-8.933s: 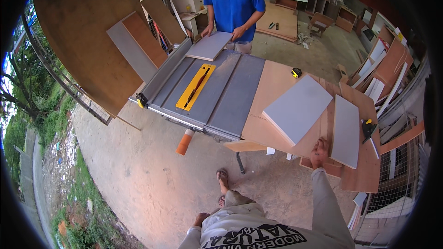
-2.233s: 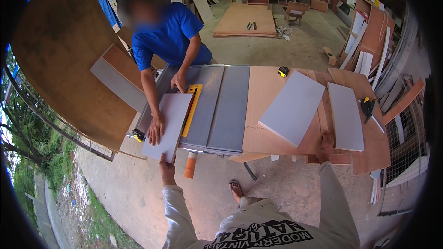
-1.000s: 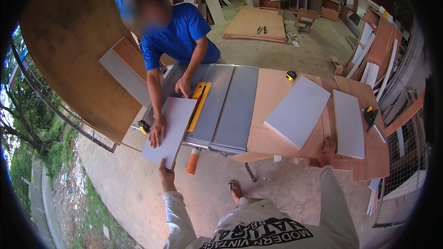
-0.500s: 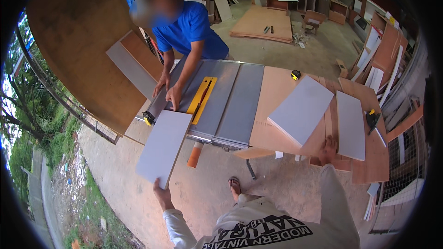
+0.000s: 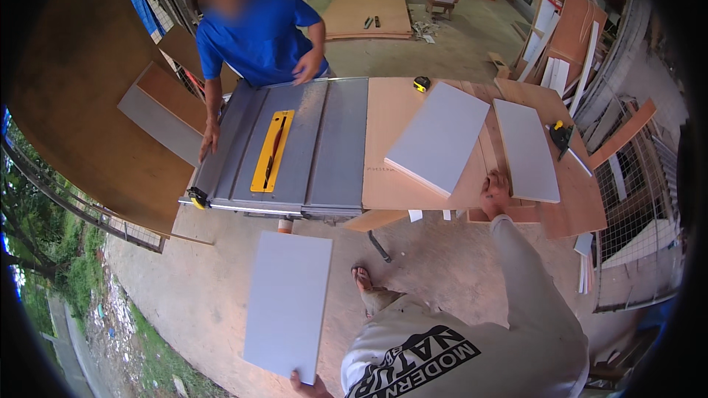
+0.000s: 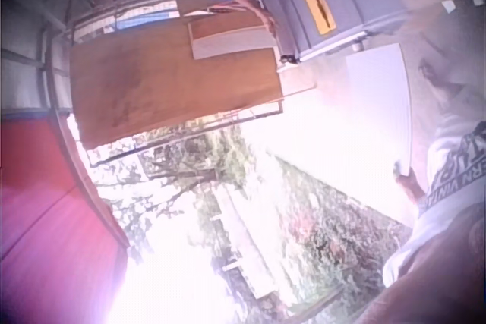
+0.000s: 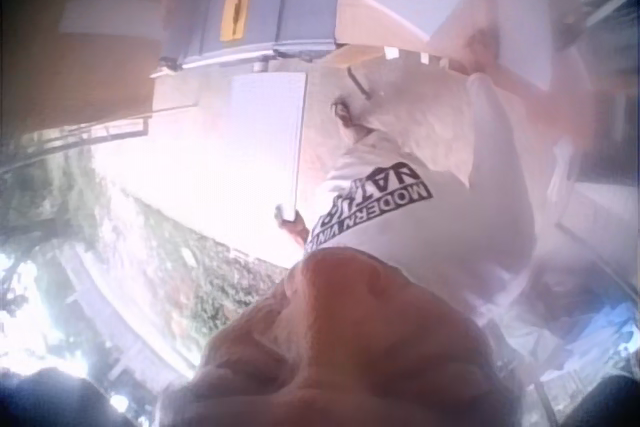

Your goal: The person assists a coworker by handing white boards to a table saw and collecting the cut pieces. The coworker operates the saw to cut the boards, and the recorder stacks the finished pieces on a nearby workbench.

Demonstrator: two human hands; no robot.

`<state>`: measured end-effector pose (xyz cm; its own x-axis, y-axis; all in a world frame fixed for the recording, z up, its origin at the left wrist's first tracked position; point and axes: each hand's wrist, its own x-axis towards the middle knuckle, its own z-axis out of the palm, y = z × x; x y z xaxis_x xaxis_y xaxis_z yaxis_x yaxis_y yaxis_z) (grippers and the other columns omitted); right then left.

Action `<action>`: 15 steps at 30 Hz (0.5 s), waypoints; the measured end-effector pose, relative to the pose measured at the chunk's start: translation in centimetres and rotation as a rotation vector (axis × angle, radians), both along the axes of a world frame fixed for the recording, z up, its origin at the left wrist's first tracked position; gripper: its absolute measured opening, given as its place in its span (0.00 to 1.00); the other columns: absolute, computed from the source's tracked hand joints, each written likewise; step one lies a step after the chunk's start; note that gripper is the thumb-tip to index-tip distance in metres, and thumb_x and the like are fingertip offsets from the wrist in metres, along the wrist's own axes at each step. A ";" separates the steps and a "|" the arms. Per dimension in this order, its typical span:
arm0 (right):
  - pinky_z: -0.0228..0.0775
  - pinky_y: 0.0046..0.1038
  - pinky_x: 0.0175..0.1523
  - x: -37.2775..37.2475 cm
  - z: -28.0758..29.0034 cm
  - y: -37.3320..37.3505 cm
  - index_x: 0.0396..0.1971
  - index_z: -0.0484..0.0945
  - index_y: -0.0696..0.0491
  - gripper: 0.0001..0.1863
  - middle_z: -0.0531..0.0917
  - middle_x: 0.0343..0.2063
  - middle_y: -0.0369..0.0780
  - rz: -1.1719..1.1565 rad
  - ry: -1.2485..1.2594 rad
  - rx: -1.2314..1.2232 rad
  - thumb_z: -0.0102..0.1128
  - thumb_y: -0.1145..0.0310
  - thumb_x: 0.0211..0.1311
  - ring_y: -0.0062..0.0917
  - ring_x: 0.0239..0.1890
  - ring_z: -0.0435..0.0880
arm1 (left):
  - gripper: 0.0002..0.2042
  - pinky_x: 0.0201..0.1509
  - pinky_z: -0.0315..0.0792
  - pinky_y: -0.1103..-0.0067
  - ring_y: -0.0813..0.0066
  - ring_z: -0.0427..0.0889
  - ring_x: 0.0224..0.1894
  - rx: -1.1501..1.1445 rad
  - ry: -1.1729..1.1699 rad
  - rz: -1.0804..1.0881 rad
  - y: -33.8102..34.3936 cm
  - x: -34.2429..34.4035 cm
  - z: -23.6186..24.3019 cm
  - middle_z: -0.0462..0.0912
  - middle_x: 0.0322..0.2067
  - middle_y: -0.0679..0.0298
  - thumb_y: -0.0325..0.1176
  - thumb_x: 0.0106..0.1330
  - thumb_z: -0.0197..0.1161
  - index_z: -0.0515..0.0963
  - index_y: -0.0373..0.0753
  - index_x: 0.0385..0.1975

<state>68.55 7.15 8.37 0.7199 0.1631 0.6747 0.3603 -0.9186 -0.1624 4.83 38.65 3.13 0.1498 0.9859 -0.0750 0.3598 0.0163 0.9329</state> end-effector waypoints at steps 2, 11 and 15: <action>0.66 0.39 0.56 0.0 0.3 0.3 0.34 0.75 0.59 0.07 0.78 0.43 0.46 0.022 0.013 0.045 0.55 0.76 0.54 0.42 0.48 0.74 | 0.22 0.56 0.66 0.67 0.58 0.73 0.49 -0.172 -0.199 0.094 -1.9 -2.2 -3.8 0.74 0.47 0.49 0.37 0.57 0.65 0.72 0.31 0.48; 0.67 0.37 0.53 1.4 0.5 1.1 0.39 0.75 0.60 0.12 0.78 0.43 0.47 -0.023 0.183 0.082 0.57 0.70 0.56 0.44 0.45 0.75 | 0.39 0.61 0.62 0.70 0.64 0.70 0.55 -0.609 -0.949 0.086 -3.6 6.5 3.6 0.72 0.53 0.60 0.44 0.46 0.70 0.62 0.37 0.60; 0.67 0.34 0.55 6.5 -2.7 2.3 0.45 0.73 0.63 0.21 0.77 0.48 0.50 0.282 0.355 0.764 0.58 0.62 0.60 0.44 0.49 0.76 | 0.37 0.60 0.64 0.67 0.63 0.71 0.53 -0.659 -0.889 0.039 -3.0 7.0 5.5 0.74 0.51 0.58 0.42 0.46 0.70 0.65 0.36 0.58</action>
